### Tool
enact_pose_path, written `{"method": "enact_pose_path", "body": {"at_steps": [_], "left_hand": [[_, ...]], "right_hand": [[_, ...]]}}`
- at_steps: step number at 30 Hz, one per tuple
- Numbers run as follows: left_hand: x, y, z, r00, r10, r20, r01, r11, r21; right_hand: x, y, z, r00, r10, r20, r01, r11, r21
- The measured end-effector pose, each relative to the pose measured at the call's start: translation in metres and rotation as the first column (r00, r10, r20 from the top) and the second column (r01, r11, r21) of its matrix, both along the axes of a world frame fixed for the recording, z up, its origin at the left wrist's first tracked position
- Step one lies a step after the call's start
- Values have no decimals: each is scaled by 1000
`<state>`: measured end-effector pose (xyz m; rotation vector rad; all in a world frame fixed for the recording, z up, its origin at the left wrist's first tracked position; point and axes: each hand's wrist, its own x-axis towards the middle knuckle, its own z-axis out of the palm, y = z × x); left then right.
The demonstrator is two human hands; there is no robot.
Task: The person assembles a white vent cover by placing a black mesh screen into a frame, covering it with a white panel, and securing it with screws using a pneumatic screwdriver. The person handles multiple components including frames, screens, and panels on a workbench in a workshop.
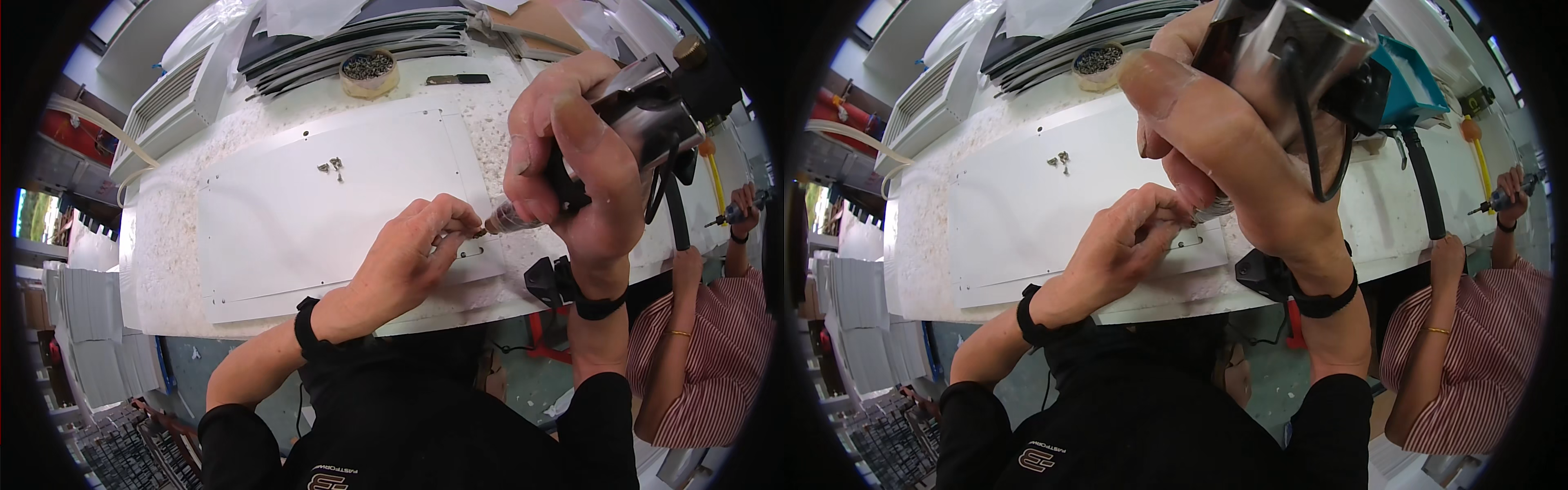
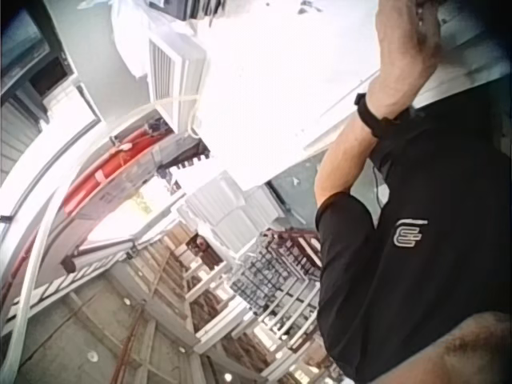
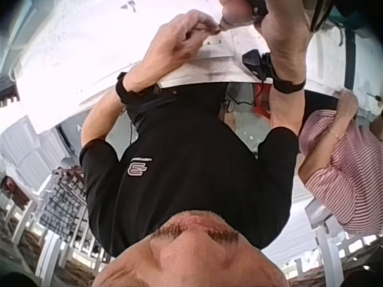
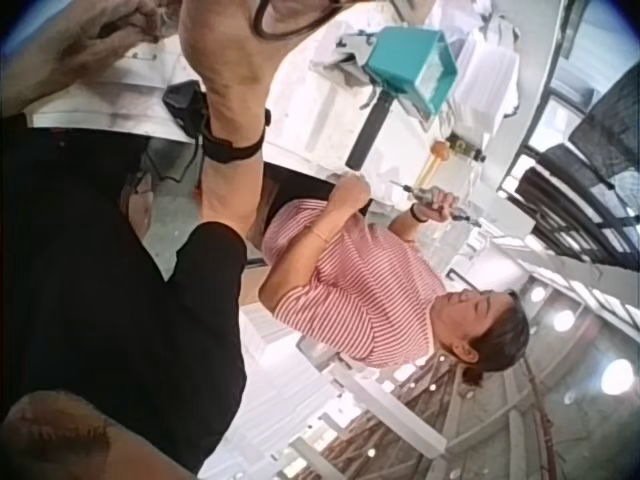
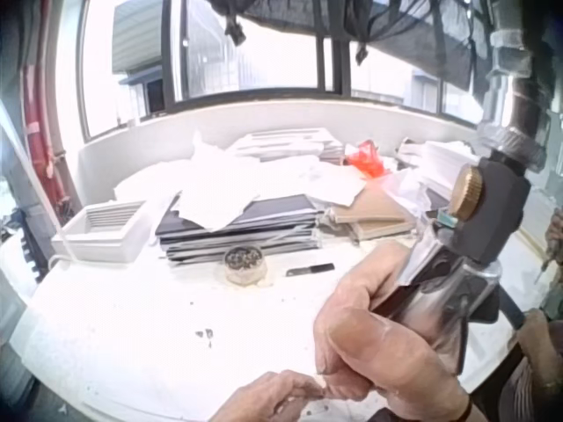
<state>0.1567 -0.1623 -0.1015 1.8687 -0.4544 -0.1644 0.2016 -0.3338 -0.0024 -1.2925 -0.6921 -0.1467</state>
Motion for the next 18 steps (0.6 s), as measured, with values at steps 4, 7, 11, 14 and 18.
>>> {"method": "enact_pose_path", "body": {"at_steps": [4, 7, 11, 14, 18], "left_hand": [[1, 2, -1, 999, -32, 34, 32, 999, 1], [2, 3, -3, 995, -50, 85, 49, 999, 10], [1, 3, -9, 990, -30, 139, 34, 999, -25], [2, 2, -9, 978, -31, 208, 43, 998, -55], [3, 1, -14, 986, -42, 164, 49, 998, -39]], "right_hand": [[1, 1, -5, 1000, 25, 4, -25, 1000, 14], [-3, 8, -3, 1000, 28, 10, -29, 999, 43], [-5, 13, 3, 996, 81, -42, -78, 995, 61], [6, 1, -11, 993, 116, -19, -116, 992, -48], [4, -1, -20, 993, 110, -44, -115, 986, -124]]}}
